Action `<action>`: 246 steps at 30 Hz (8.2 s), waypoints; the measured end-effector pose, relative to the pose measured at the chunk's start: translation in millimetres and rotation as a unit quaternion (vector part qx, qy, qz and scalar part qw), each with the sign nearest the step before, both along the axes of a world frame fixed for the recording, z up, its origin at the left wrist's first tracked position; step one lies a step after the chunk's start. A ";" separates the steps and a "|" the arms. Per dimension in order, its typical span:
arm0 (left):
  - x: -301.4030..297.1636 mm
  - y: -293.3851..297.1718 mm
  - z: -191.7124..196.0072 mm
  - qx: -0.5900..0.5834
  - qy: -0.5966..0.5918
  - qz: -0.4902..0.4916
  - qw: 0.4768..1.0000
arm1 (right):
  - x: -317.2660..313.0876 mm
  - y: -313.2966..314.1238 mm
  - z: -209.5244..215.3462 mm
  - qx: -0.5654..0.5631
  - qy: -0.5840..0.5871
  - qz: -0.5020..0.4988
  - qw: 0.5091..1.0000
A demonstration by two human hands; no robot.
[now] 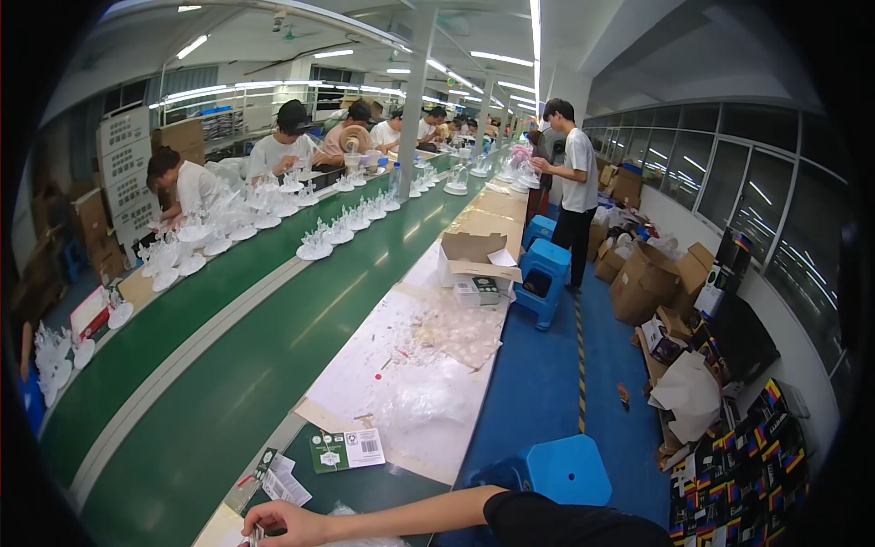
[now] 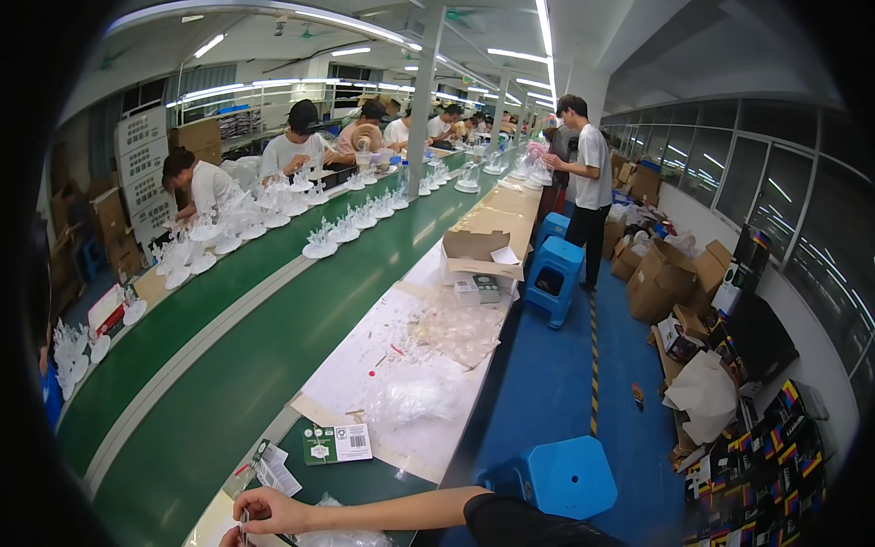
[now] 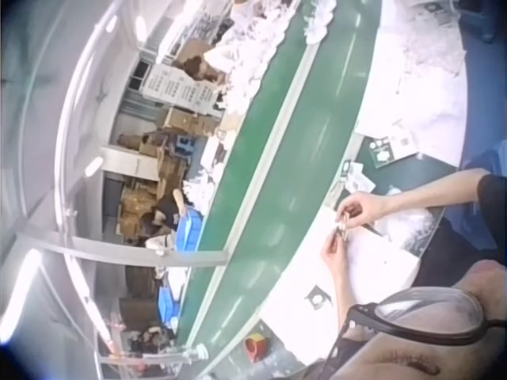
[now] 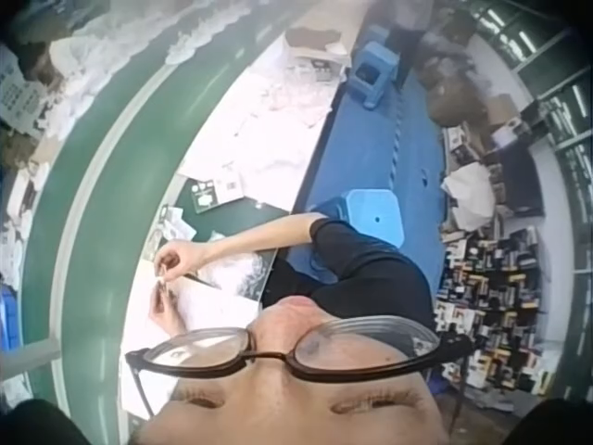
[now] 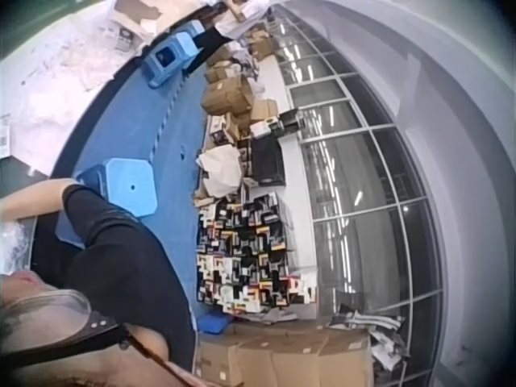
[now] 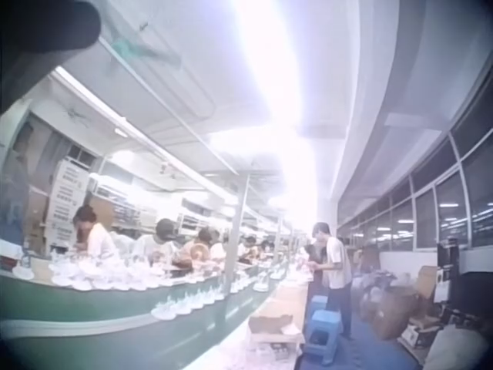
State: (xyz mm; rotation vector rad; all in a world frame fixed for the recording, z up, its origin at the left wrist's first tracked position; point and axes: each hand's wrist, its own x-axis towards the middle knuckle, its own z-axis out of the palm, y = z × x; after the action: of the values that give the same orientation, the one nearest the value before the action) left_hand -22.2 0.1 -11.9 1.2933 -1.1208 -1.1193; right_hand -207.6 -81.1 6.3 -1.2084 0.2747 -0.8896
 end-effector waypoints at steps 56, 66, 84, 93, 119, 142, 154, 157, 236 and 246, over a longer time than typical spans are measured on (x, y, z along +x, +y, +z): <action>-23.2 6.5 24.0 0.001 -0.139 0.044 0.989 | 2.7 -5.1 -6.6 0.026 -0.039 -0.084 0.995; -22.9 5.5 20.2 0.000 -0.113 0.052 0.992 | 2.2 -4.1 -6.8 0.036 -0.055 -0.083 0.994; -20.8 5.9 14.1 -0.024 -0.086 0.011 0.996 | 2.9 1.1 -1.1 -0.001 -0.036 -0.077 0.996; -14.6 4.7 4.8 -0.005 -0.067 0.040 0.997 | 0.0 2.6 1.2 -0.022 -0.021 -0.097 0.995; -8.4 4.3 -1.1 -0.033 -0.140 0.017 0.990 | 3.8 2.6 -0.8 -0.001 -0.017 -0.105 0.994; -15.6 6.7 10.7 -0.030 -0.130 0.029 0.991 | 4.4 1.0 -4.1 0.017 -0.022 -0.068 0.997; -16.1 6.4 6.1 -0.025 -0.097 0.035 0.994 | 3.3 0.3 -6.1 -0.001 -0.020 -0.067 0.998; -17.7 5.6 10.9 -0.019 -0.107 0.034 0.993 | 3.7 0.4 -5.5 -0.033 -0.003 -0.128 0.991; -24.6 8.9 38.3 -0.032 -0.125 0.021 0.991 | -1.4 6.9 17.5 -0.109 0.082 -0.107 0.985; -20.4 6.4 10.2 0.007 -0.078 0.018 0.997 | -4.2 11.0 14.5 -0.100 0.031 -0.139 0.985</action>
State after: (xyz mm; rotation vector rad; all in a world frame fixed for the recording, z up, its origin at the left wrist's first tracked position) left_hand -42.6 6.5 -1.7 1.4272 -1.2011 -1.0145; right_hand -211.9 -70.1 20.7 -1.4076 0.4191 -1.1445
